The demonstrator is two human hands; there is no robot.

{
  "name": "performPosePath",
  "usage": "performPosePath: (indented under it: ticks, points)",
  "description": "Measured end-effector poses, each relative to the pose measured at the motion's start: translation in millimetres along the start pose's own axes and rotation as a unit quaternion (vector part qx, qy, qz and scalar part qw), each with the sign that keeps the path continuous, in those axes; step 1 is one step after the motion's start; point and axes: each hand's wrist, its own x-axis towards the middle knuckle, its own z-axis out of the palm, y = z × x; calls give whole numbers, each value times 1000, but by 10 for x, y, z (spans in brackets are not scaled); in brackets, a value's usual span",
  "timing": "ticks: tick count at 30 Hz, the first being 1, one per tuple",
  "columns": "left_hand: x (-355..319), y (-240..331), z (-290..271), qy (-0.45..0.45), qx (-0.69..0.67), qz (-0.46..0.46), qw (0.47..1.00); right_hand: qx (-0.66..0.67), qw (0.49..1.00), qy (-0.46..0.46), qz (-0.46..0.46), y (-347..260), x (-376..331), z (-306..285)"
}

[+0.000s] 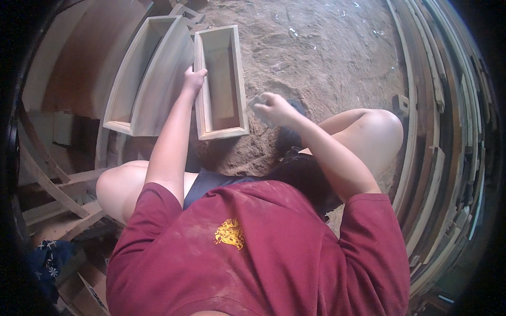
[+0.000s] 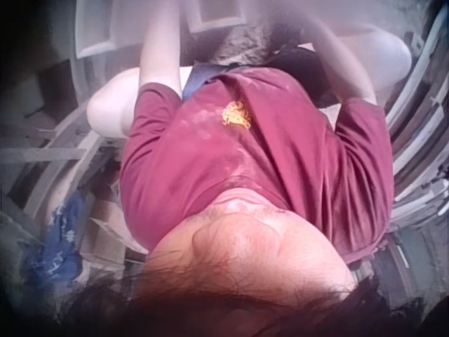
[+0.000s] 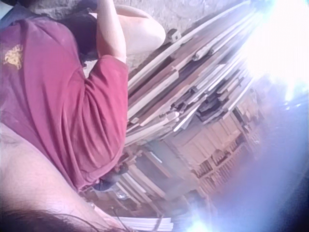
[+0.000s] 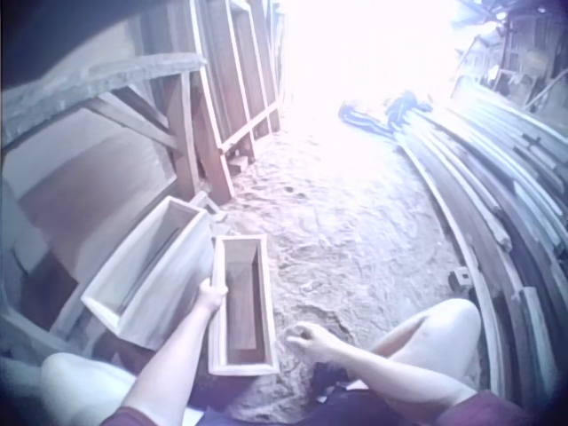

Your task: The person assembles a small wooden box by fitting its side panels together. They then pick up a sanding block and smooth the surface of a separate flat wooden board.

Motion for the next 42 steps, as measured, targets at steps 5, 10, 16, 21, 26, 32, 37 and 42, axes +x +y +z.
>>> performPosePath:
  ticks: [5,10,16,21,26,32,37,42]
  points:
    - [36,-55,20,-4,-8,12,1000,-219,973,27,-75,-97,-109,284]
    - [18,6,71,2,-4,26,1000,-221,971,-16,-86,51,-192,306]
    - [-30,43,46,7,-14,25,1000,-165,985,-31,-30,-106,-257,348]
    - [-60,51,-6,3,-20,-3,1000,-212,976,30,-48,-191,-223,415]
    - [-158,179,-3,2,-20,-1,1000,-203,977,-34,-49,-85,-274,333]
    - [-82,108,-65,5,-36,15,999,-161,987,16,-3,-258,-140,377]
    - [-179,231,-32,-11,-2,-7,1000,-193,980,-43,-33,-11,-343,341]
    - [-114,158,-30,2,15,-13,1000,-232,969,81,-14,-228,-109,398]
